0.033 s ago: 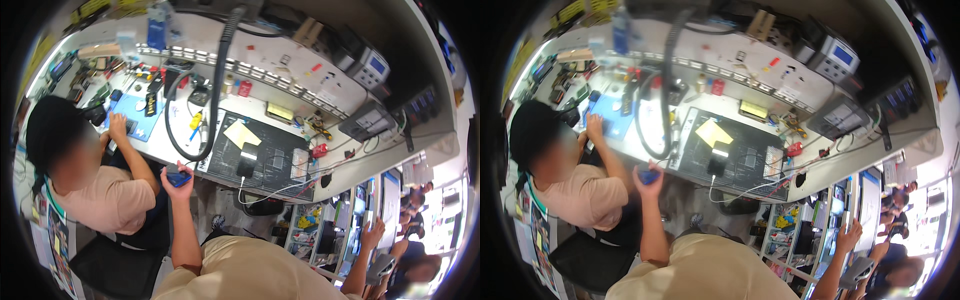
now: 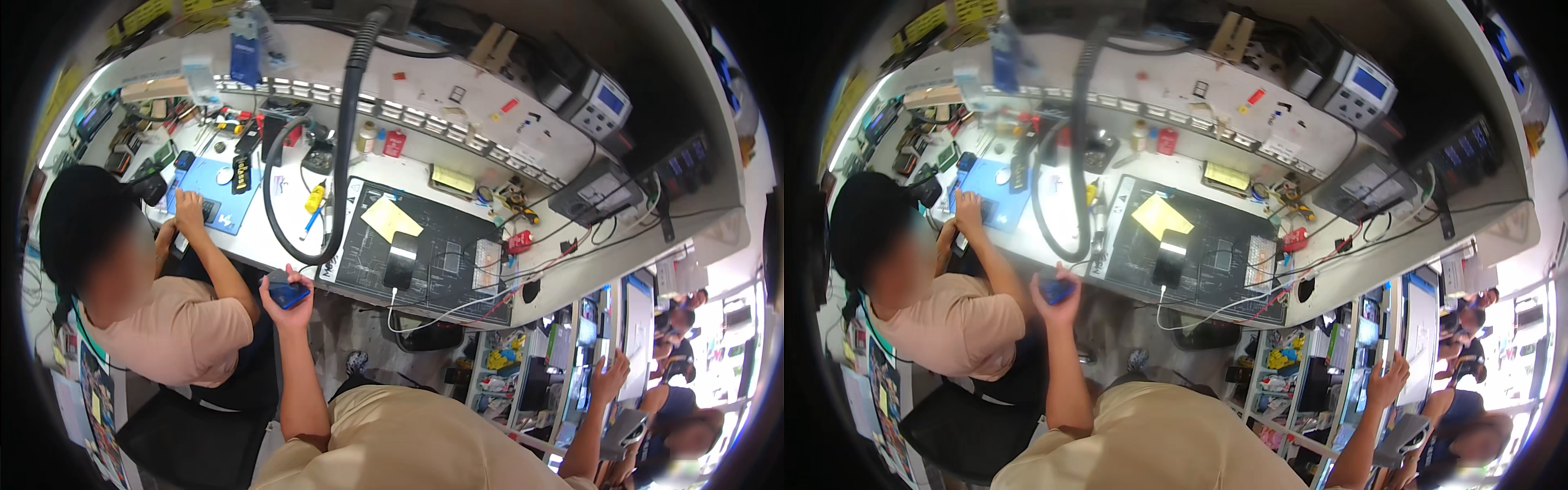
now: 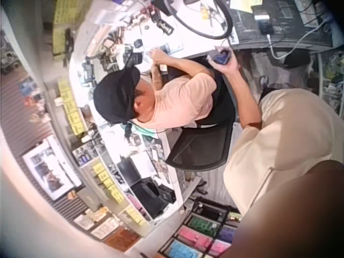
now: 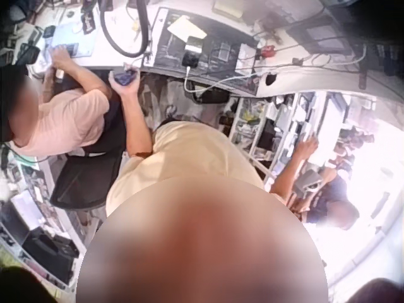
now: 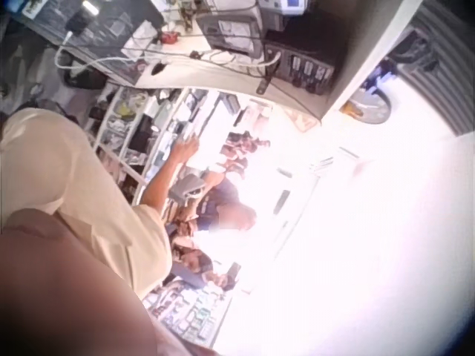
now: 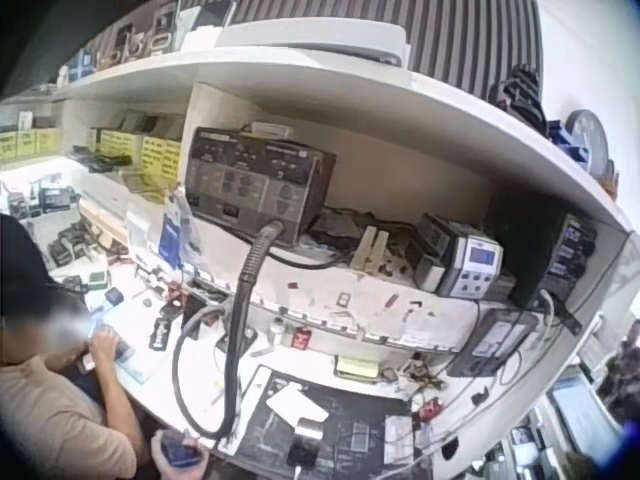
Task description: The person uses a heat gun to apply heat to a smartphone screen, then removes a protective film and inspects the device. The person hands the phone to a customer and later retrieves it to continue inspection.
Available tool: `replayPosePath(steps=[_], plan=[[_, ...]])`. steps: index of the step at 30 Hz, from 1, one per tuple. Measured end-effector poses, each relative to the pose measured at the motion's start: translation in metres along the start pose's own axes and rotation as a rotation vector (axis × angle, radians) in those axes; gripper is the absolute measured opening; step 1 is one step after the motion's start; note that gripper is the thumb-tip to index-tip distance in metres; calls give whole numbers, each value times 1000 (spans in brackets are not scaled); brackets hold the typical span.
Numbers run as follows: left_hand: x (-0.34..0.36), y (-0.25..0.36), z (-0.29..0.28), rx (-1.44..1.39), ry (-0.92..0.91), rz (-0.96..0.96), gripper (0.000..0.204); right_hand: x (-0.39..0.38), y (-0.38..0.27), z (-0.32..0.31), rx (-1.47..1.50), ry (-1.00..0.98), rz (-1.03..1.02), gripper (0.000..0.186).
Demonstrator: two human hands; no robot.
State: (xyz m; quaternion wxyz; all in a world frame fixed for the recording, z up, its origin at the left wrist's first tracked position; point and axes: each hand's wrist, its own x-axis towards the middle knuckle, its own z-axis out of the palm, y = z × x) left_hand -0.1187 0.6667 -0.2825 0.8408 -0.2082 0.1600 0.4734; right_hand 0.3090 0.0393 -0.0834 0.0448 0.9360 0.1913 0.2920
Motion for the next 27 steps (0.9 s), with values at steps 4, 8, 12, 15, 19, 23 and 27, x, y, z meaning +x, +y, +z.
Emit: replayPosePath(steps=[4,8,12,15,19,23,27], plan=[[3,0,3,46,-104,-28,63,4,-5,4,19,20,-24,47],[3,1,1,35,-94,-26,62,5,-6,4,26,-7,3,46],[4,3,0,37,-124,-48,64,4,-1,6,5,-7,-18,44],[5,2,-2,86,-204,-79,71,5,3,10,-12,-32,-27,44],[5,-2,-3,136,-313,-78,89,6,9,14,-30,-39,-30,44],[4,-4,-1,91,-380,-109,91,6,13,17,-100,-28,-56,45],[3,-5,4,54,-408,-129,89,6,13,18,-132,-41,-48,45]])
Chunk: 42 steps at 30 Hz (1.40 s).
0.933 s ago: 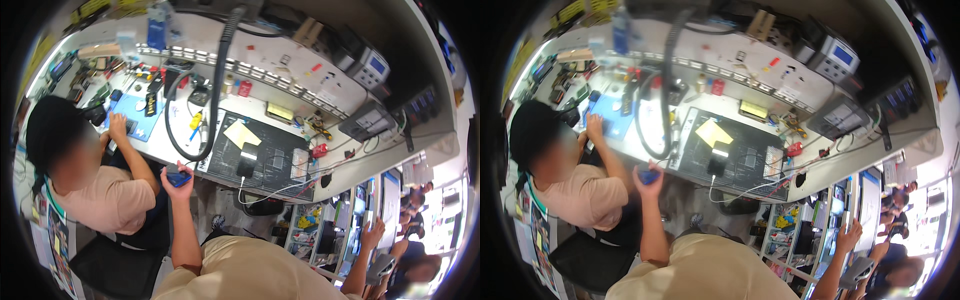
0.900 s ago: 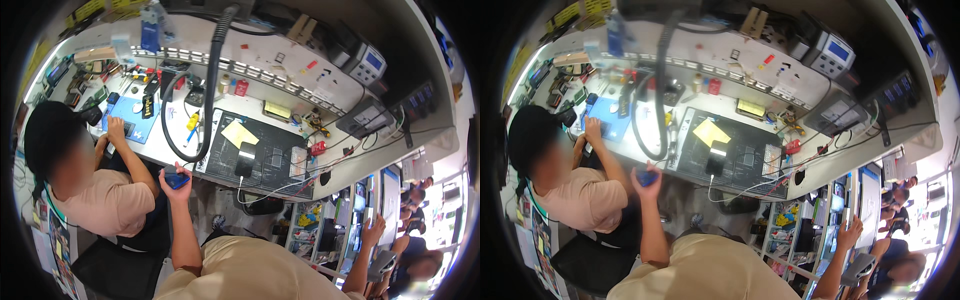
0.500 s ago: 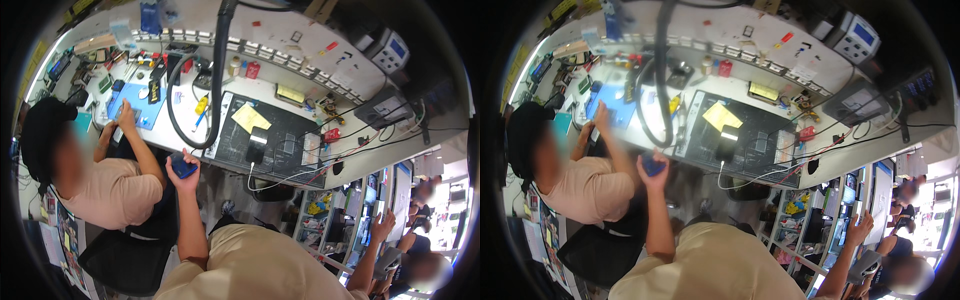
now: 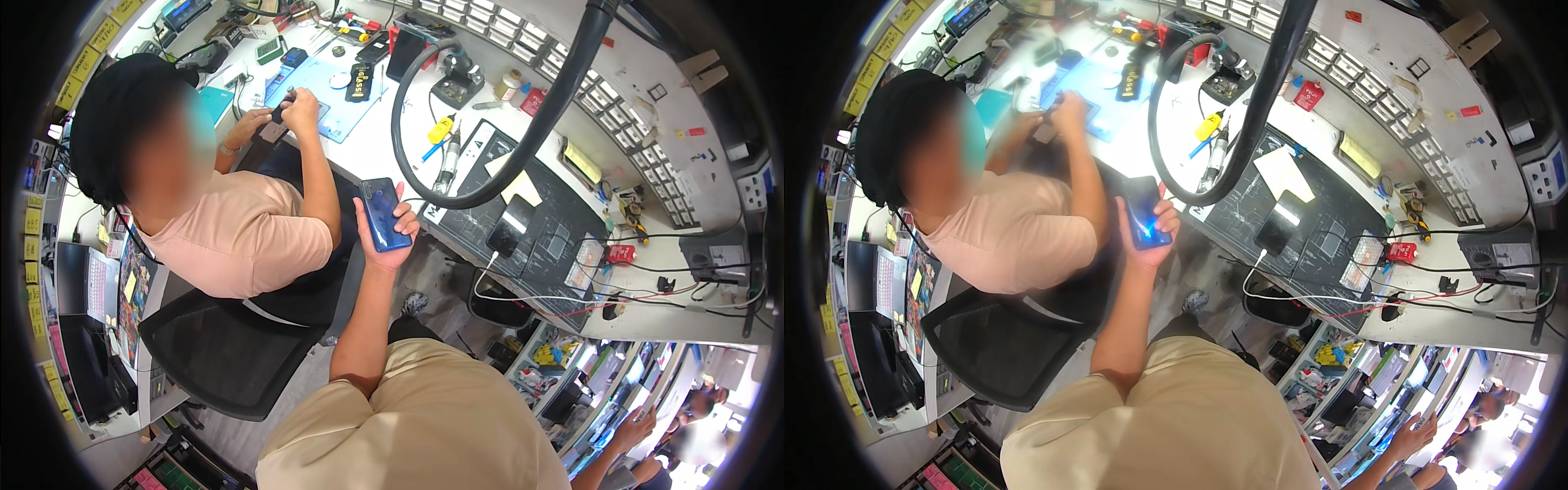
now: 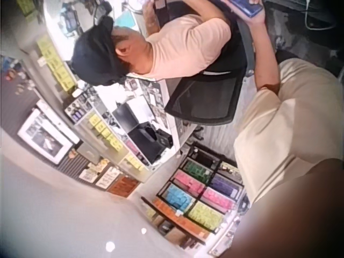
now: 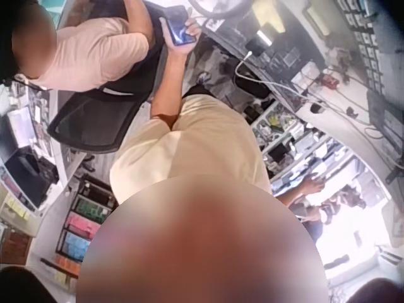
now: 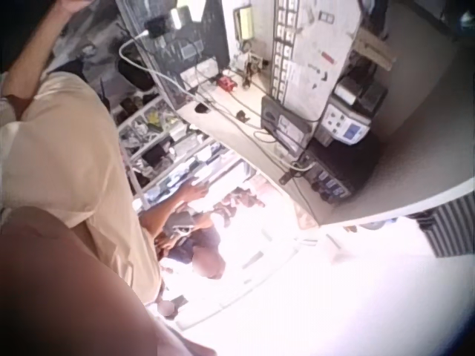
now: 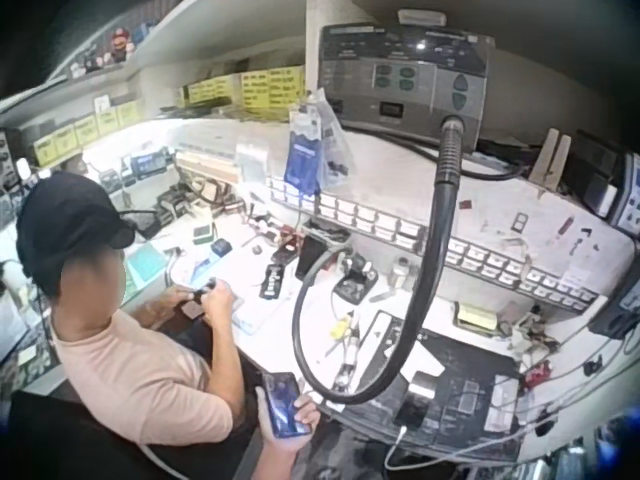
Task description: The person uses a heat gun to apply heat to a smartphone screen, then removes a protective film and inspects the device. The person hands the phone to a customer and later retrieves it to continue inspection.
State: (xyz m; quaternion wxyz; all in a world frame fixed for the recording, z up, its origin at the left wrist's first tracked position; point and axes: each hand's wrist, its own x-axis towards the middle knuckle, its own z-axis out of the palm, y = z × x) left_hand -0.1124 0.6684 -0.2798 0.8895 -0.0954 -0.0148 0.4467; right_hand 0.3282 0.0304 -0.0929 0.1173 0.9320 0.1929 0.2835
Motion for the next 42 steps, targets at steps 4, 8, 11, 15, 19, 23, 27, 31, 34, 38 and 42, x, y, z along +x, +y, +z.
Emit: replayPosePath(steps=[4,8,11,15,19,23,27,31,34,38,42], plan=[[2,-1,2,-2,-39,-1,85,0,-2,-3,-5,-13,4,45],[2,0,2,-1,-56,-14,82,0,-2,-4,11,-24,14,45],[3,2,0,-6,-76,-50,90,0,-2,-3,14,-16,15,44],[2,3,-1,-18,-100,-61,90,1,-2,-2,7,5,-23,45],[1,3,-1,-32,-108,-72,90,0,-2,-3,0,-34,23,45],[0,3,-3,-30,-114,-78,90,0,0,0,-20,-8,-2,46],[0,2,-5,-15,-115,-71,91,0,5,3,-15,-11,-5,47],[1,1,-5,-6,-100,-58,92,-1,4,2,-29,-34,31,47],[0,1,-6,-29,-114,-68,92,-1,2,-1,-30,4,-14,47],[0,0,-8,-22,-101,-66,91,-1,-2,-4,-37,-36,34,46],[-1,-2,-10,-80,-119,-96,91,-2,-3,-4,-29,-20,35,45]])
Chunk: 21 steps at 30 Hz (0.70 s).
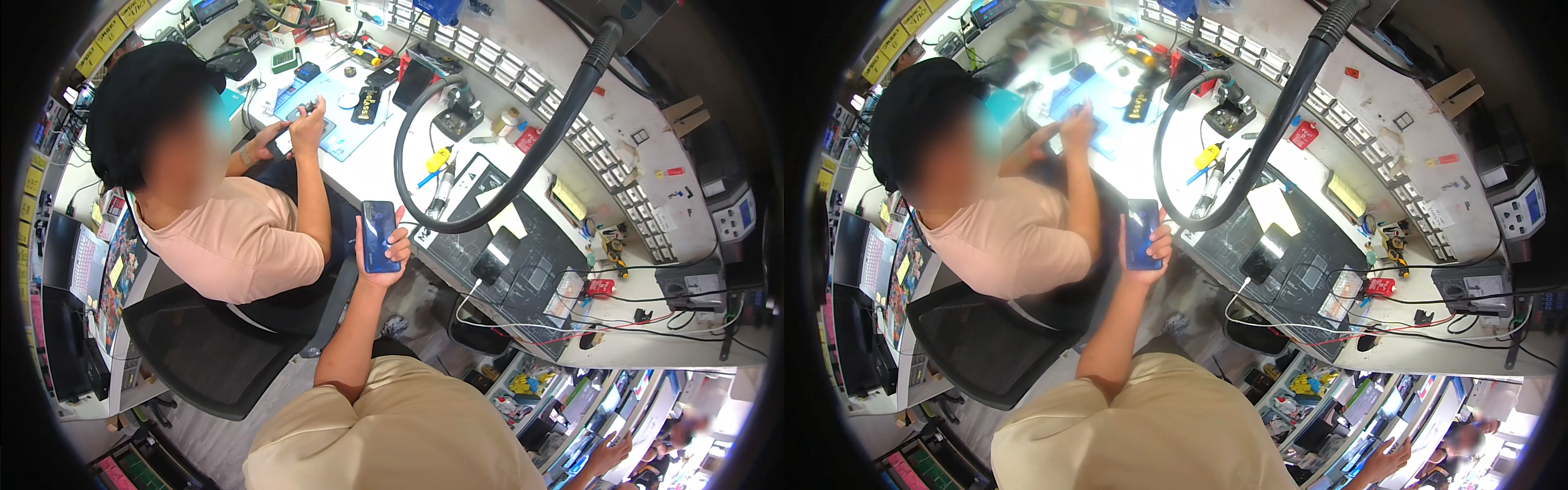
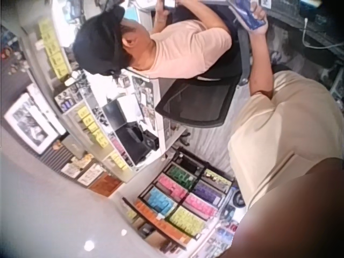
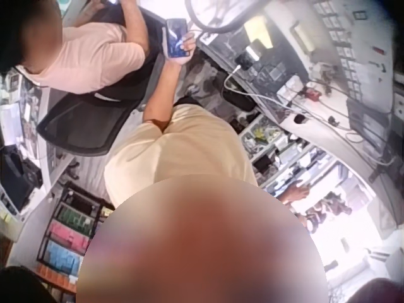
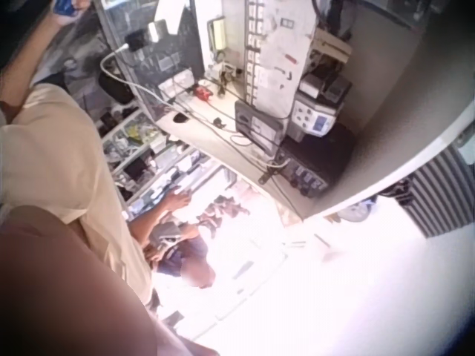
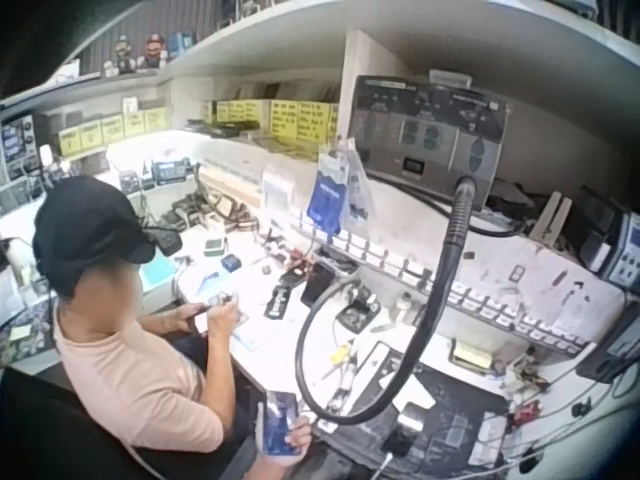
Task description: The person uses a heat gun to apply heat to a smartphone screen, then removes a protective film and inspects the device. The person hands the phone to a customer and later retrieves it to continue inspection.
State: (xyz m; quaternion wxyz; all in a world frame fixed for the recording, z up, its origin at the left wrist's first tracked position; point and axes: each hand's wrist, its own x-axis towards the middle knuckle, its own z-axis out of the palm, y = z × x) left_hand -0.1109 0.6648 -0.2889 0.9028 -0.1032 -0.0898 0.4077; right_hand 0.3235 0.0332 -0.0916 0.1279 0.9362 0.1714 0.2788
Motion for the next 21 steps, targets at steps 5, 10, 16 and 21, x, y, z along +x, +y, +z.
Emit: replayPosePath(steps=[5,10,16,21], plan=[[-3,-2,1,7,45,-3,82,-1,-1,-2,24,34,-27,45],[-2,0,-1,-8,23,-31,91,-1,-2,-4,27,7,-9,46],[-2,3,-4,-18,51,-39,97,1,-3,-4,17,2,-4,46],[-1,4,-3,-4,47,-38,98,1,-4,-4,29,-12,7,47]])
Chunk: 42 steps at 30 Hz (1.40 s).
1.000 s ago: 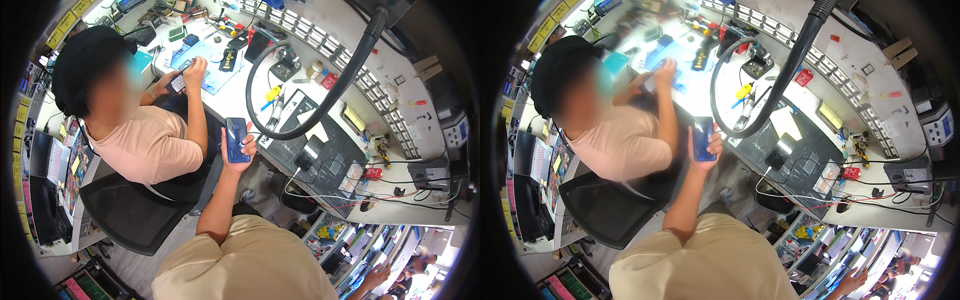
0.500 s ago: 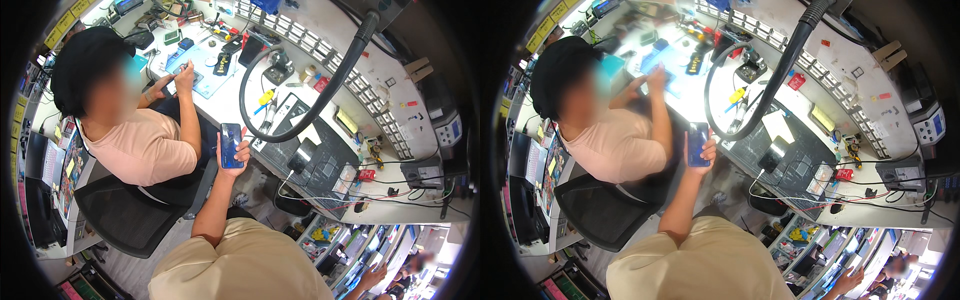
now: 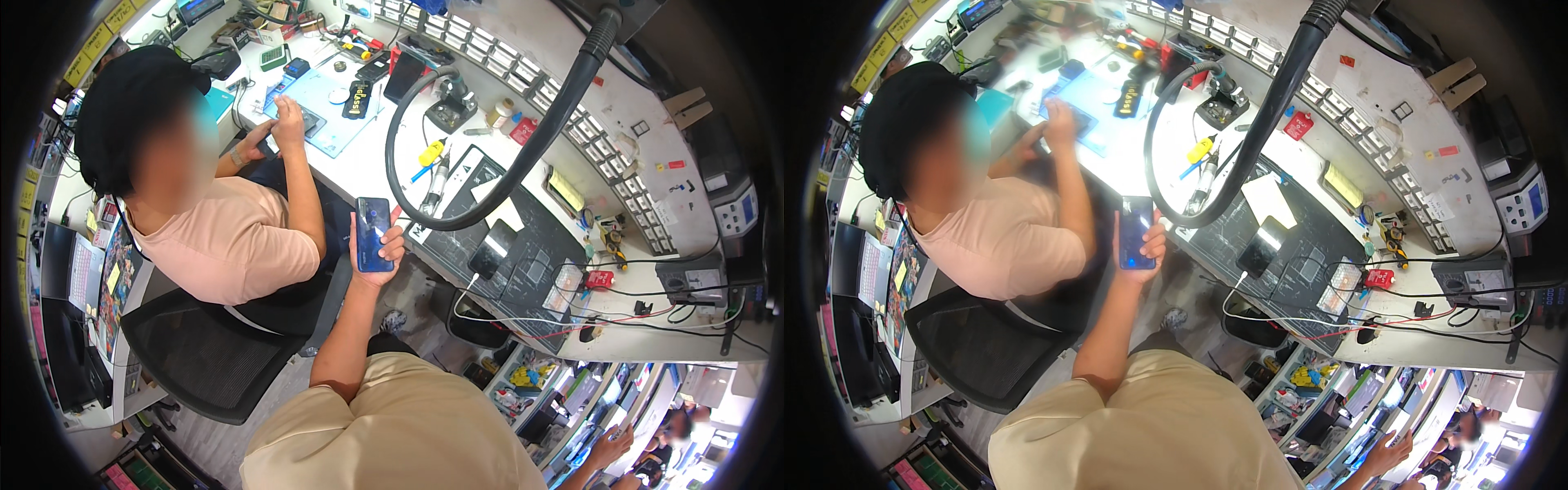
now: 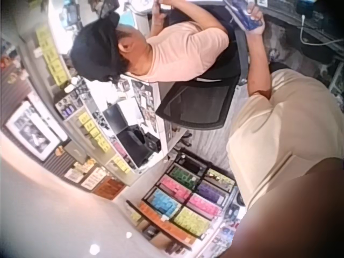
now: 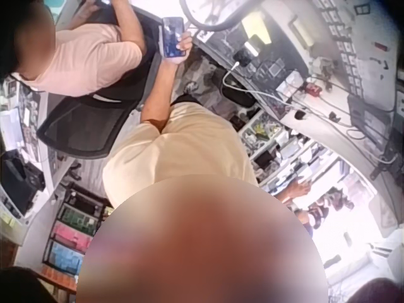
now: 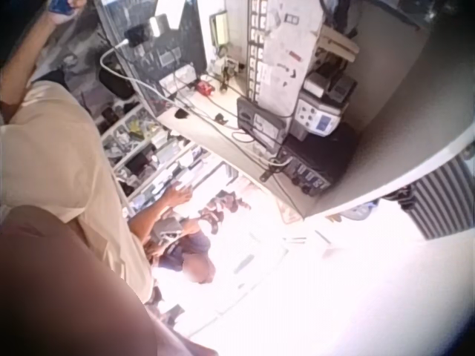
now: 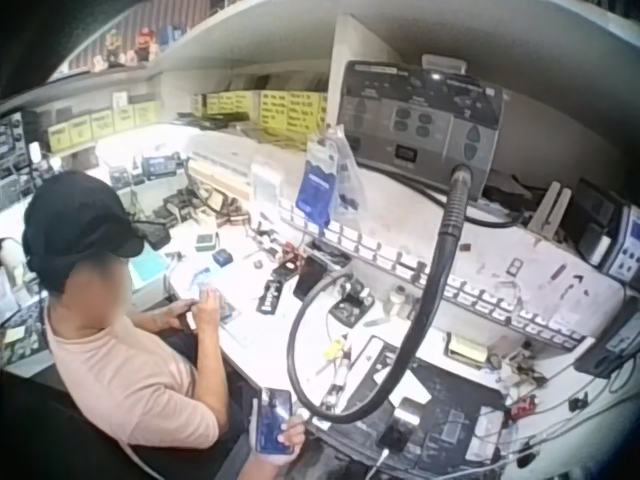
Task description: The person uses a heat gun to apply heat to a smartphone screen, then removes a protective film and inspects the device. The person hands the phone to a customer and later retrieves it to continue inspection.
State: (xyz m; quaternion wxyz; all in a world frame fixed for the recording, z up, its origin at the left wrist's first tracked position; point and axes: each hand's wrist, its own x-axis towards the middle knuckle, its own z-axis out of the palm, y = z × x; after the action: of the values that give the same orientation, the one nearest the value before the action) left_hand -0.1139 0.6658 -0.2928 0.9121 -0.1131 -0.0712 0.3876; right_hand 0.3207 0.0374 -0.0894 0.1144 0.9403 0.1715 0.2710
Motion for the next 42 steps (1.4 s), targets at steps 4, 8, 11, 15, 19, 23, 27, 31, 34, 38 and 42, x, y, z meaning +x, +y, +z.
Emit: replayPosePath(steps=[4,8,11,15,19,23,27,31,34,38,42], plan=[[1,0,2,15,10,2,91,0,0,1,-12,8,-6,47],[0,-1,2,-9,-37,-43,74,1,1,2,-20,5,-8,46],[-3,-2,-2,-25,-107,-102,69,1,2,3,-20,8,-8,46],[-9,-2,-8,-15,-169,-183,80,1,1,2,-21,11,-7,46],[-12,-4,-13,-10,-198,-173,92,0,-1,0,-28,4,1,45],[-13,-4,-14,-10,-175,-152,90,0,-1,0,-11,3,2,46],[-13,-2,-14,-3,-158,-142,88,1,3,3,-11,-1,3,46],[-14,-1,-17,-5,-141,-122,84,0,7,6,-15,28,-39,46],[-15,0,-19,-11,-167,-129,89,0,7,6,-18,29,-38,47],[-18,1,-19,8,-197,-183,85,0,5,4,-25,18,-34,48],[-20,0,-18,23,-189,-219,81,0,3,1,-22,14,-35,47]])
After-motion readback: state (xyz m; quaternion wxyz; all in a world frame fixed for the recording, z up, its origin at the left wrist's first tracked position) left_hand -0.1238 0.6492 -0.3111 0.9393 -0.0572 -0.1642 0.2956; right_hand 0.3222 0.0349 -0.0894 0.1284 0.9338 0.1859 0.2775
